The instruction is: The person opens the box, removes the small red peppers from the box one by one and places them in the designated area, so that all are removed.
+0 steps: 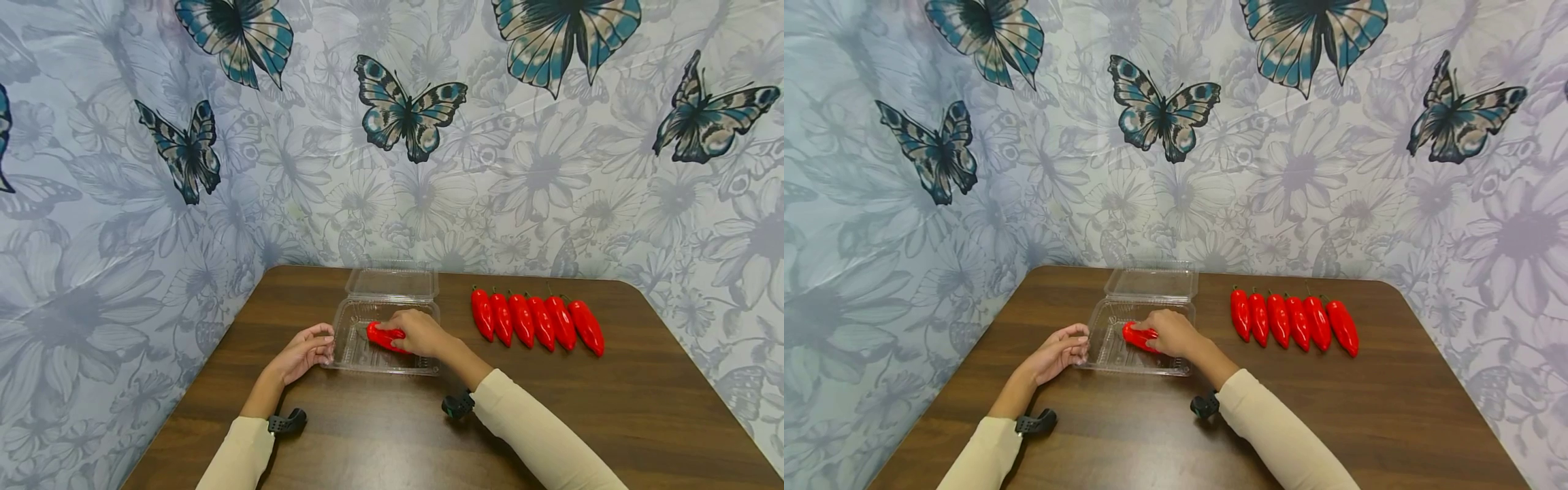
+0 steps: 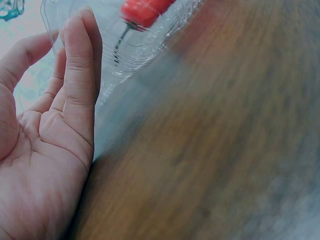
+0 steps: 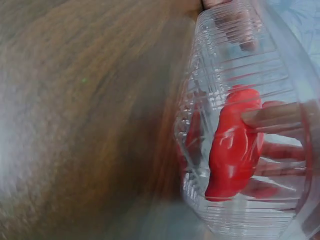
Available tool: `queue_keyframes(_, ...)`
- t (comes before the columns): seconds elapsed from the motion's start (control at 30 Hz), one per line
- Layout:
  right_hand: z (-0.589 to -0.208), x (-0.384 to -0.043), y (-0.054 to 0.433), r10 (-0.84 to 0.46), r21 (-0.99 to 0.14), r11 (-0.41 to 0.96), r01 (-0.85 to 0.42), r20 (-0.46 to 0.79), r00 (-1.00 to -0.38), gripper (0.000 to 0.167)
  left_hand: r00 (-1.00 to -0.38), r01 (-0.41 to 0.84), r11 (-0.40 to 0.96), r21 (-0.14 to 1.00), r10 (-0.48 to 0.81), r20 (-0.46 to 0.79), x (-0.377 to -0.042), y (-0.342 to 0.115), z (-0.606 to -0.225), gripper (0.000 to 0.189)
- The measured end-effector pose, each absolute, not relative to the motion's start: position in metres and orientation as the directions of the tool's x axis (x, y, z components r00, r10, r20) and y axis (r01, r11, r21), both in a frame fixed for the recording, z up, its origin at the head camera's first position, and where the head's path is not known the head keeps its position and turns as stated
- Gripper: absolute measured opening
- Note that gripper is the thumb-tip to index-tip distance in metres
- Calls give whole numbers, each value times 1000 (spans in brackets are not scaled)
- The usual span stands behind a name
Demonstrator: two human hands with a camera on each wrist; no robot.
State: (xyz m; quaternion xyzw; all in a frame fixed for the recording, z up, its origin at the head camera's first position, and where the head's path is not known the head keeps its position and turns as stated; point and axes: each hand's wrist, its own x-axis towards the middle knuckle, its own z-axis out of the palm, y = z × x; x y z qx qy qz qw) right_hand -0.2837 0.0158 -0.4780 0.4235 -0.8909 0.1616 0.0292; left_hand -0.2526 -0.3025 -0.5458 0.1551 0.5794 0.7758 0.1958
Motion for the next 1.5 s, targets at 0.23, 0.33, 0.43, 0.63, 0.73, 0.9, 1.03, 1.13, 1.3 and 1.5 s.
queue_keyframes(0.23,-473,-281,17,-736,-284,567,-773,246,-630,41,-879,-126,-250,960,477,9,-252,-302,-546,18)
queue_keyframes(0.33,-469,-278,17,-726,-310,562,-767,260,-637,42,-876,-128,-257,958,483,12,-251,-303,-545,19)
queue_keyframes(0.43,-464,-275,18,-706,-338,567,-751,269,-655,43,-873,-128,-263,956,487,17,-252,-303,-545,20)
queue_keyframes(0.63,-456,-271,20,-683,-363,570,-737,288,-671,43,-873,-126,-257,958,487,16,-253,-303,-546,18)
queue_keyframes(0.73,-453,-269,22,-674,-369,565,-738,308,-671,43,-872,-126,-260,957,490,18,-252,-303,-546,17)
queue_keyframes(0.9,-446,-265,24,-648,-392,570,-722,326,-689,45,-864,-127,-271,954,503,28,-251,-303,-544,18)
queue_keyframes(1.03,-440,-262,26,-634,-409,568,-714,336,-697,45,-863,-127,-267,955,504,26,-252,-303,-545,20)
queue_keyframes(1.13,-437,-260,29,-625,-418,562,-713,349,-698,45,-864,-121,-263,957,502,28,-253,-303,-547,21)
queue_keyframes(1.3,-435,-257,33,-615,-423,551,-719,376,-693,44,-862,-115,-262,958,506,35,-253,-303,-547,22)
queue_keyframes(1.5,-436,-253,39,-599,-430,536,-726,412,-686,45,-862,-111,-268,957,506,42,-252,-303,-546,23)
